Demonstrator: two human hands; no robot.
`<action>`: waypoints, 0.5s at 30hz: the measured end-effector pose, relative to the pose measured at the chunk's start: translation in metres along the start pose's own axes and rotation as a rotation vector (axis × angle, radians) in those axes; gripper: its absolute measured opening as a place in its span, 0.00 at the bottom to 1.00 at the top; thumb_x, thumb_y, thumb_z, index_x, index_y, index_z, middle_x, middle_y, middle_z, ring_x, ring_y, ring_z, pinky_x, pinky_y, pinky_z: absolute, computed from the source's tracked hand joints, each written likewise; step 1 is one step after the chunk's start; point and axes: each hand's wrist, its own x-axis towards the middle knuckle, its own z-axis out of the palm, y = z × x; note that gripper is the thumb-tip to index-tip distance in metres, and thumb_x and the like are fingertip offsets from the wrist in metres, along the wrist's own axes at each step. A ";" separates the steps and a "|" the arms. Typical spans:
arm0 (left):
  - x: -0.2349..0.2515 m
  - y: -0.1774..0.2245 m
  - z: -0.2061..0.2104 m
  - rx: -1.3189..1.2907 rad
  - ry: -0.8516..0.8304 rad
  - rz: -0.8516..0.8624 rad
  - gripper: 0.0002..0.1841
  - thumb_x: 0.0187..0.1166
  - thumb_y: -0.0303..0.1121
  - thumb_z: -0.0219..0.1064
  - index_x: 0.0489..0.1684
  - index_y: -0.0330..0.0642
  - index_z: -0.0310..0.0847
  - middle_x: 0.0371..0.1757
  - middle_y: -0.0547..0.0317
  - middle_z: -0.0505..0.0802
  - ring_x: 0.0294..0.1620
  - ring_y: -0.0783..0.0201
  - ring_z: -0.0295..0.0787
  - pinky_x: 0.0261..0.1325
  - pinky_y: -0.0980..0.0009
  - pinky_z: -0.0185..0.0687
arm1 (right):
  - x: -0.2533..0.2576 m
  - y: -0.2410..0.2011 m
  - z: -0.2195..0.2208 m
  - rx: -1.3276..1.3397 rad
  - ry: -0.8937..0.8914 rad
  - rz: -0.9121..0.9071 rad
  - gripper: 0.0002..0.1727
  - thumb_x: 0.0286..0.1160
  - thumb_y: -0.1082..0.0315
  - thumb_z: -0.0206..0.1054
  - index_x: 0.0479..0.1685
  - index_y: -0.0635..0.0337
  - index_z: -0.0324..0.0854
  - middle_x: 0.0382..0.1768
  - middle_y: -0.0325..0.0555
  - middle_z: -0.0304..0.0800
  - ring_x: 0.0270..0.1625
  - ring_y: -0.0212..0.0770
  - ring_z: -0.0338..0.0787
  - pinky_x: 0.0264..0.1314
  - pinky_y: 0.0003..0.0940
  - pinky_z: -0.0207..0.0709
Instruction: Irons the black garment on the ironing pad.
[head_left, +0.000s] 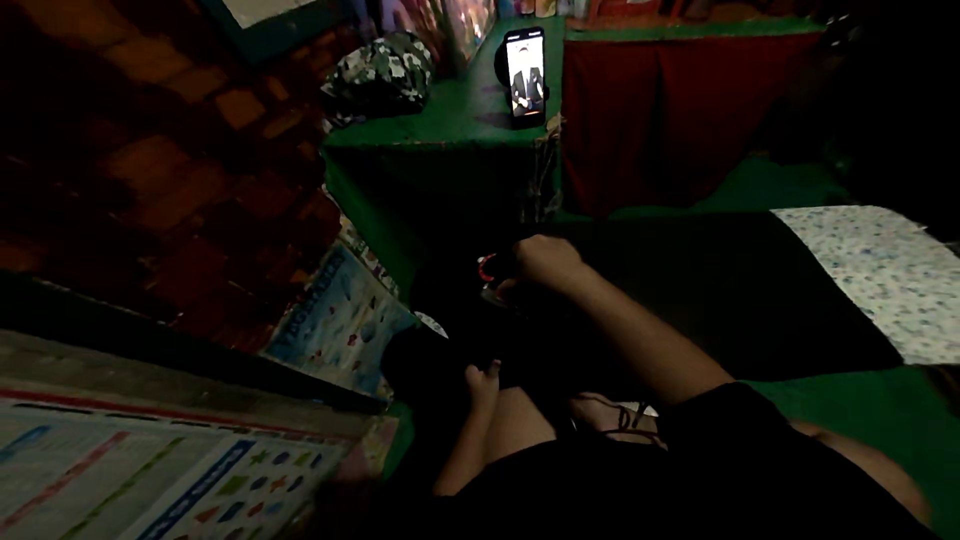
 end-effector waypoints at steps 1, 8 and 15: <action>0.001 0.001 0.000 0.005 0.005 0.004 0.20 0.81 0.32 0.70 0.60 0.19 0.78 0.54 0.35 0.91 0.56 0.60 0.88 0.65 0.65 0.81 | -0.004 0.014 -0.005 0.002 0.005 0.048 0.29 0.69 0.41 0.78 0.50 0.60 0.88 0.48 0.58 0.93 0.55 0.61 0.92 0.54 0.67 0.82; 0.002 0.000 0.002 0.019 0.005 -0.027 0.21 0.84 0.32 0.68 0.64 0.20 0.76 0.58 0.33 0.89 0.62 0.57 0.86 0.69 0.64 0.79 | -0.036 0.136 -0.032 0.059 0.184 0.376 0.31 0.68 0.40 0.79 0.56 0.58 0.90 0.53 0.64 0.92 0.60 0.69 0.90 0.58 0.76 0.78; 0.010 -0.015 0.009 0.003 0.024 -0.002 0.22 0.83 0.31 0.69 0.62 0.17 0.76 0.57 0.31 0.89 0.59 0.57 0.87 0.68 0.65 0.80 | -0.087 0.241 -0.057 0.086 0.310 0.705 0.38 0.70 0.42 0.79 0.55 0.77 0.84 0.57 0.81 0.85 0.64 0.81 0.83 0.61 0.83 0.71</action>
